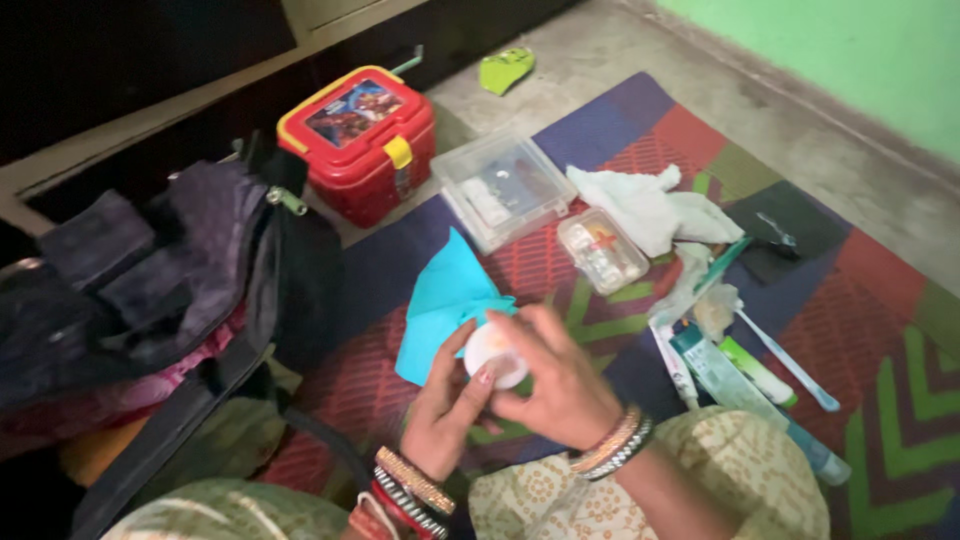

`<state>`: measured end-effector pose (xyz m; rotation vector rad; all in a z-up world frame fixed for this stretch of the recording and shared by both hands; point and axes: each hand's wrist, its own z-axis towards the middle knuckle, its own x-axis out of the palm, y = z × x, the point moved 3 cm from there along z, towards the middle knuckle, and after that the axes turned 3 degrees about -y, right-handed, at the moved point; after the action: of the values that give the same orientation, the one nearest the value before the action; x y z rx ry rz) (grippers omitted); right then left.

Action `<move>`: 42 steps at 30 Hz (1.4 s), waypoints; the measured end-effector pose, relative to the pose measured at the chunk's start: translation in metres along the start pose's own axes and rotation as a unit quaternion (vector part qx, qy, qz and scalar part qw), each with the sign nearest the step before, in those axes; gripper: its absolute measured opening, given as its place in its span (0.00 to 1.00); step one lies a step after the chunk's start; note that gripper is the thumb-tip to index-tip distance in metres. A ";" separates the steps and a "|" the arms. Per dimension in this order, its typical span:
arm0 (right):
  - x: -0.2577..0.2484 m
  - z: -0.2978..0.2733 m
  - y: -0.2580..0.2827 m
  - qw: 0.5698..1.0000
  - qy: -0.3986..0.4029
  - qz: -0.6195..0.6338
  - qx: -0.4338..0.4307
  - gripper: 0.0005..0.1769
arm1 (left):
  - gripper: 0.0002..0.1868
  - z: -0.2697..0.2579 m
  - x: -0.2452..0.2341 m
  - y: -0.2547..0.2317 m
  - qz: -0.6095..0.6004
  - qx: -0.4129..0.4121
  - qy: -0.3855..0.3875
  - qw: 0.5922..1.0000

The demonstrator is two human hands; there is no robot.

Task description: The person sits on a floor mat and packs a dark bag with daily items. They coil a charger cable into the bag, fold a blue cloth, place toothpaste, a toothbrush, cream jars and other toiletries into a plastic pouch, zip a bag pocket, and handle a gel tube.

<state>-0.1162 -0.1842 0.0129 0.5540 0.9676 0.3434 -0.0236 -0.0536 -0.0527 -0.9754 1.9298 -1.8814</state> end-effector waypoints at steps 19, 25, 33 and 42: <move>-0.133 -0.116 -0.319 0.885 -0.216 -0.137 0.390 0.15 | 0.23 0.092 0.109 0.105 0.342 0.078 -0.030 0.936; -0.145 -0.152 -0.372 0.802 -0.134 -0.338 0.474 0.19 | 0.24 0.137 0.132 0.141 0.426 0.006 -0.018 0.905; -0.145 -0.171 -0.378 0.759 -0.069 -0.409 0.503 0.13 | 0.27 0.147 0.128 0.135 0.487 0.050 -0.078 0.868; -0.167 -0.108 -0.266 0.901 -0.369 -0.011 0.227 0.09 | 0.19 0.114 0.192 0.108 0.229 0.010 0.004 0.973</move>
<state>-0.2876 -0.4533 -0.0779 1.0066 0.3017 -0.1331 -0.1235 -0.2699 -0.1206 -0.4593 1.9277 -1.6312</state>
